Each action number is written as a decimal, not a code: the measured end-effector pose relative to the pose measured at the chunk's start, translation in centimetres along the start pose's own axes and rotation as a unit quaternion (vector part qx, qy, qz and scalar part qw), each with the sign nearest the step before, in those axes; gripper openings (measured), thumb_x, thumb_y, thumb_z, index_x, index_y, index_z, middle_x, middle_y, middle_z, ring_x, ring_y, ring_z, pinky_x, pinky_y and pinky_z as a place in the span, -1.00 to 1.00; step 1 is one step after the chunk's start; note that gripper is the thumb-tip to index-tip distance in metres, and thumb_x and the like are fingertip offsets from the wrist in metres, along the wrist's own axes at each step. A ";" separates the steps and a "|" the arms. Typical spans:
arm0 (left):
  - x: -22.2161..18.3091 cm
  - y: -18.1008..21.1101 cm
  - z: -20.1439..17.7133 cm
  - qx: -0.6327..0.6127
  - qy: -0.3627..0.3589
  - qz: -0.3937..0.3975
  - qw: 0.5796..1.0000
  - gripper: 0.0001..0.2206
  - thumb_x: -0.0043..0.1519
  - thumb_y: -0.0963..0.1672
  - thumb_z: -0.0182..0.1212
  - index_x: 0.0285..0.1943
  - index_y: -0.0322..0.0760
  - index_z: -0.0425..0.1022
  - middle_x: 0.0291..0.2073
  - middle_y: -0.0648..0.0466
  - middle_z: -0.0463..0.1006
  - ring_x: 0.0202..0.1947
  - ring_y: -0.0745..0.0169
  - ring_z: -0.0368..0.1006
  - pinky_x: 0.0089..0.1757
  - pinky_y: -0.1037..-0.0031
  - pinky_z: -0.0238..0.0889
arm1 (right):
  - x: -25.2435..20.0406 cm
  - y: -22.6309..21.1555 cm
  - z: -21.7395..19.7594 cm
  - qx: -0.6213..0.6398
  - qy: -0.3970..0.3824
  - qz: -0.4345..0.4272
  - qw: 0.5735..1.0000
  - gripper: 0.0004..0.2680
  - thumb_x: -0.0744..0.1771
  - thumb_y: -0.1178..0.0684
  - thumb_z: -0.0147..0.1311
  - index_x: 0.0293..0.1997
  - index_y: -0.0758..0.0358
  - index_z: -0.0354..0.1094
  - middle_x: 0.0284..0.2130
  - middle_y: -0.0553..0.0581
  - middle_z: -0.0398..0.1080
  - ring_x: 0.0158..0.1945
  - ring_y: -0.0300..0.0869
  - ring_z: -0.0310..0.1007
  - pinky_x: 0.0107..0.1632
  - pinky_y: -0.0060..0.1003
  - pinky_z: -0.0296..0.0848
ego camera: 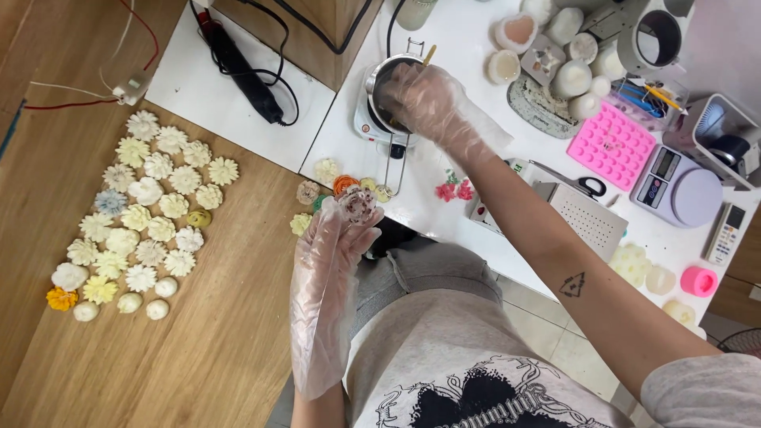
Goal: Prepare wax components and pour melted wax into decorative flower molds.
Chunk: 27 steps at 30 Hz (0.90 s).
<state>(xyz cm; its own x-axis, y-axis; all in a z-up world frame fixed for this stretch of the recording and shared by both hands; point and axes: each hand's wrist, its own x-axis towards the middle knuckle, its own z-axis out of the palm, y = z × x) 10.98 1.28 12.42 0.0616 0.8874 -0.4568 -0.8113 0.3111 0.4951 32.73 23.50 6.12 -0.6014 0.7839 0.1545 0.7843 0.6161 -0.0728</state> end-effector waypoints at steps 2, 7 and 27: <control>0.4 -0.4 -1.0 0.011 -0.006 -0.013 1.000 -0.62 0.36 -0.07 0.17 0.22 -0.48 0.36 0.03 -0.17 0.59 0.02 0.01 0.59 -0.08 0.39 0.52 | -0.3 0.5 0.4 0.004 0.048 -0.040 0.998 -0.83 0.23 -0.01 0.34 -0.14 0.00 0.58 -0.29 0.05 0.51 -0.27 -0.04 0.53 -0.23 -0.10 0.54; 0.8 -0.7 -1.4 0.017 -0.006 -0.021 1.000 -0.62 0.34 -0.06 0.17 0.20 -0.47 0.39 -0.01 -0.18 0.61 0.01 -0.01 0.60 -0.09 0.39 0.54 | -0.3 2.1 1.7 0.176 0.098 0.027 0.979 -0.95 0.31 0.08 0.31 -0.22 0.10 0.56 -0.25 0.04 0.55 -0.20 -0.14 0.57 -0.15 -0.22 0.61; 1.2 -0.7 0.0 0.032 0.026 -0.030 0.999 -0.61 0.34 -0.09 0.18 0.20 -0.56 0.37 -0.02 -0.23 0.59 -0.02 -0.05 0.61 -0.11 0.38 0.56 | -6.6 0.3 -10.0 0.870 0.093 0.269 0.402 -0.72 0.38 0.15 0.14 0.18 0.48 0.24 -0.04 0.31 0.48 -0.07 -0.05 0.62 -0.01 -0.21 0.68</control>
<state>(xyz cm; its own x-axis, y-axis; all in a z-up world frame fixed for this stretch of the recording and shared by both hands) 11.63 2.17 11.56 0.0774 0.8484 -0.5237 -0.7682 0.3856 0.5111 38.43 17.77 14.92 -0.2672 0.9202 -0.2860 -0.5985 -0.3911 -0.6992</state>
